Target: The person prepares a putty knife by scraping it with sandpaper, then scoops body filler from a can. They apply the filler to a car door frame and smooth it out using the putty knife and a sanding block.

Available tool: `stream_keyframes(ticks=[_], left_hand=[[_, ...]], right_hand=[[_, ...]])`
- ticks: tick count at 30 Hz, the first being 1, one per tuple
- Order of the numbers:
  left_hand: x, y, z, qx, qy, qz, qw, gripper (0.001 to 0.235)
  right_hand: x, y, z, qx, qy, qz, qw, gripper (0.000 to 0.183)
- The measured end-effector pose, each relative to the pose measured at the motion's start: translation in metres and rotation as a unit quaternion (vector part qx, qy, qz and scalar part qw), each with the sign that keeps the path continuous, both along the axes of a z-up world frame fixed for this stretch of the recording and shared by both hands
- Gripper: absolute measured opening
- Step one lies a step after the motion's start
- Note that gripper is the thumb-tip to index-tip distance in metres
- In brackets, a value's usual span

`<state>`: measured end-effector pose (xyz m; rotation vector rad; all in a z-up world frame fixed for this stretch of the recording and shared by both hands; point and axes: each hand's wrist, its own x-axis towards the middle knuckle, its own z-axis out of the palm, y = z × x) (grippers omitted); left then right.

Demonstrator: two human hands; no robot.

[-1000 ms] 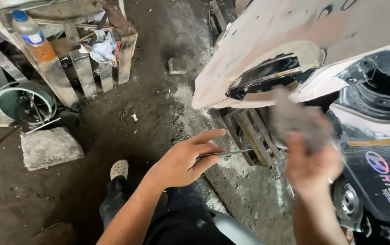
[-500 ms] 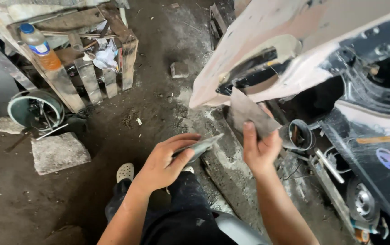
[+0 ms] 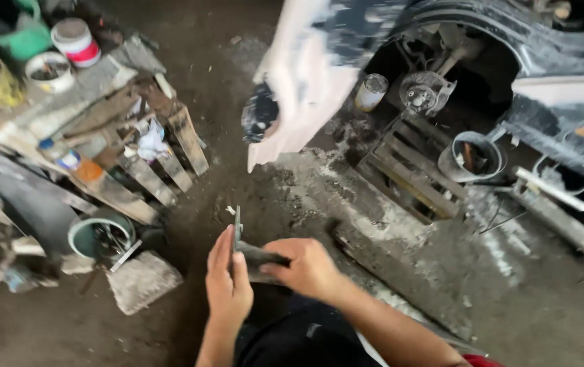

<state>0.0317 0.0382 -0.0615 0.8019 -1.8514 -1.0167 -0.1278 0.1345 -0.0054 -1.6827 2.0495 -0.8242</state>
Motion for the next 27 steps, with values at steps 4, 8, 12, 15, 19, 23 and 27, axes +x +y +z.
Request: stream_keyframes(ticks=[4, 8, 12, 15, 19, 23, 27], left_hand=[[-0.005, 0.013, -0.027, 0.128, 0.126, -0.045, 0.983, 0.054], [-0.008, 0.008, -0.011, 0.221, 0.220, -0.068, 0.948, 0.059], [-0.015, 0.004, -0.012, 0.287, 0.291, -0.071, 0.910, 0.063], [-0.027, 0.016, 0.009, 0.317, 0.310, -0.092, 0.892, 0.062], [-0.022, -0.002, 0.024, 0.337, 0.326, -0.121, 0.875, 0.060], [-0.015, 0.004, 0.051, 0.367, 0.326, -0.078, 0.868, 0.057], [-0.014, 0.008, 0.038, 0.384, 0.357, -0.121, 0.843, 0.054]], right_hand=[[0.025, 0.008, -0.010, -0.115, -0.261, -0.005, 0.958, 0.028], [0.052, 0.021, 0.003, -0.152, -0.378, 0.024, 0.913, 0.043], [0.064, 0.030, 0.008, -0.091, -0.277, 0.013, 0.956, 0.045], [0.046, 0.005, 0.015, -0.223, -0.155, -0.018, 0.962, 0.056], [0.049, 0.006, 0.022, -0.290, -0.135, -0.042, 0.947, 0.046], [0.064, 0.020, 0.024, -0.073, -0.206, -0.012, 0.976, 0.050], [0.047, 0.000, 0.018, -0.231, -0.121, -0.046, 0.964, 0.046]])
